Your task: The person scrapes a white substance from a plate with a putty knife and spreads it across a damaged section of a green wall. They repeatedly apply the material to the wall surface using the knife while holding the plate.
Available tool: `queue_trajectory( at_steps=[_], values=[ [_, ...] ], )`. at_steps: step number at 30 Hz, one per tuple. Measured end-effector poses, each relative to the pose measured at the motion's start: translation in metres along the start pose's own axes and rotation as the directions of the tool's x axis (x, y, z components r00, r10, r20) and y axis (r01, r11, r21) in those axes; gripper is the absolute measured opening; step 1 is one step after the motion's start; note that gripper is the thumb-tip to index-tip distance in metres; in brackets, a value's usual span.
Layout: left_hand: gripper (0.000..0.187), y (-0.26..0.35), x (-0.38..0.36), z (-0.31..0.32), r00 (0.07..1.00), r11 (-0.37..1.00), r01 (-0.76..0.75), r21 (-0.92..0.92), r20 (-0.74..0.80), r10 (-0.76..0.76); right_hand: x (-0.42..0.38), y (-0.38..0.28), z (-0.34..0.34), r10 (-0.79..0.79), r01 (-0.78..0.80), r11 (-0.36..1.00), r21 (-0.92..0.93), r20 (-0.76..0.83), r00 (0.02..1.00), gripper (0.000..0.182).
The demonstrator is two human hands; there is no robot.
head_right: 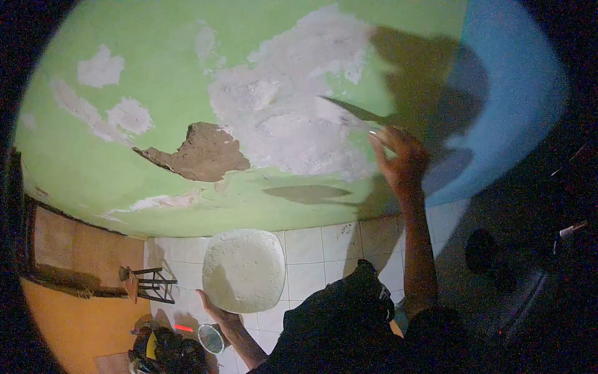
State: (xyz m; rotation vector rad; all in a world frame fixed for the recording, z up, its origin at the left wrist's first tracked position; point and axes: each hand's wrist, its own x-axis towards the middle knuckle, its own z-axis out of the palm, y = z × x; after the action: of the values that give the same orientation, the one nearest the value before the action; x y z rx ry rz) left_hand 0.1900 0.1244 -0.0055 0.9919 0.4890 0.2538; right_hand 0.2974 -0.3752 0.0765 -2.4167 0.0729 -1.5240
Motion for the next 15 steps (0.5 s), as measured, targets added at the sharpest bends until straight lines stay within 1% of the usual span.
queue_trajectory(
  at_steps=[1, 2, 3, 4, 5, 6, 8, 10, 12, 14, 15],
  values=[
    [0.070, -0.005, 0.001, -0.011, 0.998, 0.999, 0.000, -0.046, 0.056, 0.002, -0.005, -0.001, -0.007, -0.010, 0.010, 1.000, 0.004, -0.002, 1.000, 0.017],
    [0.070, -0.010, 0.002, -0.020, 0.994, 0.996, 0.003, -0.091, 0.110, 0.007, -0.012, -0.004, -0.015, 0.129, -0.129, 0.992, 0.004, 0.028, 0.991, 0.018],
    [0.070, -0.009, -0.001, -0.018, 0.995, 0.995, 0.003, -0.099, 0.104, 0.007, -0.017, -0.007, -0.021, 0.268, -0.268, 0.963, -0.002, 0.060, 0.962, 0.018],
    [0.071, -0.006, -0.005, -0.014, 0.997, 0.998, 0.005, -0.055, 0.078, -0.001, -0.024, -0.012, -0.017, 0.261, -0.262, 0.965, 0.000, 0.064, 0.963, 0.018],
    [0.071, -0.004, -0.008, -0.012, 0.999, 1.000, 0.008, -0.009, 0.053, -0.008, -0.033, -0.019, -0.008, 0.202, -0.205, 0.978, 0.048, 0.062, 0.977, 0.020],
    [0.071, -0.005, -0.007, -0.016, 0.999, 1.000, 0.008, -0.011, 0.052, -0.007, -0.036, -0.029, -0.001, 0.145, -0.149, 0.984, 0.096, 0.055, 0.988, 0.022],
    [0.072, -0.007, -0.002, -0.025, 0.996, 0.999, 0.036, -0.029, 0.085, -0.033, -0.028, -0.073, 0.009, 0.144, -0.169, 0.972, 0.166, 0.152, 0.978, 0.025],
    [0.073, -0.002, -0.003, -0.022, 0.995, 1.000, 0.028, 0.001, 0.092, -0.028, -0.022, -0.107, 0.026, 0.130, -0.160, 0.975, 0.157, 0.187, 0.974, 0.024],
    [0.074, 0.005, -0.006, -0.022, 0.995, 1.000, 0.015, 0.028, 0.102, -0.017, -0.016, -0.123, 0.045, 0.129, -0.156, 0.977, 0.149, 0.174, 0.976, 0.023],
    [0.072, 0.010, -0.006, -0.026, 0.994, 1.000, 0.022, -0.019, 0.108, -0.020, -0.012, -0.123, 0.054, 0.127, -0.150, 0.979, 0.138, 0.157, 0.979, 0.023],
    [0.072, 0.013, -0.008, -0.029, 0.993, 0.999, 0.024, -0.022, 0.112, -0.021, -0.012, -0.113, 0.052, 0.139, -0.149, 0.982, 0.112, 0.092, 0.986, 0.023]
  ],
)
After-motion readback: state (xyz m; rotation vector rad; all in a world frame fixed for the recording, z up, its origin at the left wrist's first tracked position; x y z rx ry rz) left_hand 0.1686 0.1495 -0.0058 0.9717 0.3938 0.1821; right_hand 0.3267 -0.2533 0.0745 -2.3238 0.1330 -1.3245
